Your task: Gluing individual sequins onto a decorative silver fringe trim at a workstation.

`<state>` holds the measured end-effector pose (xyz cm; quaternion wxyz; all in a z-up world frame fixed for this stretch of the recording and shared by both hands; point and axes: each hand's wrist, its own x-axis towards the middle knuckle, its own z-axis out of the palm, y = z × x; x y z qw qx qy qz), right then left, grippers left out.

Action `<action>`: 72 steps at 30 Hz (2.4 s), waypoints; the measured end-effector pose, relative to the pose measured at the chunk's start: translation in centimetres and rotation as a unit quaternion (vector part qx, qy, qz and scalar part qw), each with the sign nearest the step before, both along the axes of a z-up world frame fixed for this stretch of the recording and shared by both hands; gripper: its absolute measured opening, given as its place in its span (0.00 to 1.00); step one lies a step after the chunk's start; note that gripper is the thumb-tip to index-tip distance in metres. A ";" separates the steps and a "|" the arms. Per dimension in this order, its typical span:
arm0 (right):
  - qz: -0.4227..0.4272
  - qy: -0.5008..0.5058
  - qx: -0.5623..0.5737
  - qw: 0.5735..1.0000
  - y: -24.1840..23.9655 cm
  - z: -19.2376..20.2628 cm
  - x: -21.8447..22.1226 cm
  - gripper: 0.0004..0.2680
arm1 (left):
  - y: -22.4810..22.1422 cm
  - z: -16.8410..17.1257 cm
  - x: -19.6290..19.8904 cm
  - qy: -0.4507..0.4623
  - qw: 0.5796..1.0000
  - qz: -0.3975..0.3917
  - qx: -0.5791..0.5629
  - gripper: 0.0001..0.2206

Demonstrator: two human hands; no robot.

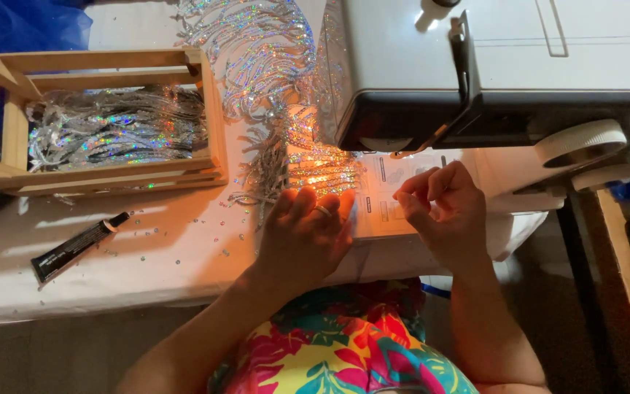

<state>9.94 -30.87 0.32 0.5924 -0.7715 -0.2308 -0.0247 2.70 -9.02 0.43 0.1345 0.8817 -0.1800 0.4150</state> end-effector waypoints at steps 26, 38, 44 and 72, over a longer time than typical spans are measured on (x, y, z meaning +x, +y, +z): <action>-0.079 -0.021 0.022 0.996 -4.3 -0.2 -2.5 0.10 | 16.5 5.1 -4.9 0.065 0.983 0.139 -0.096 0.27; -0.045 0.003 0.046 0.998 -3.3 0.9 -4.6 0.08 | 24.3 5.5 8.2 0.627 0.776 0.065 0.025 0.06; -0.051 0.003 0.050 0.997 -3.3 1.1 -4.7 0.10 | 22.9 4.7 9.8 0.669 0.730 0.075 0.118 0.08; -0.037 0.020 0.059 0.997 -3.3 1.0 -5.3 0.08 | 27.5 6.7 5.1 0.580 0.728 -0.087 -0.355 0.02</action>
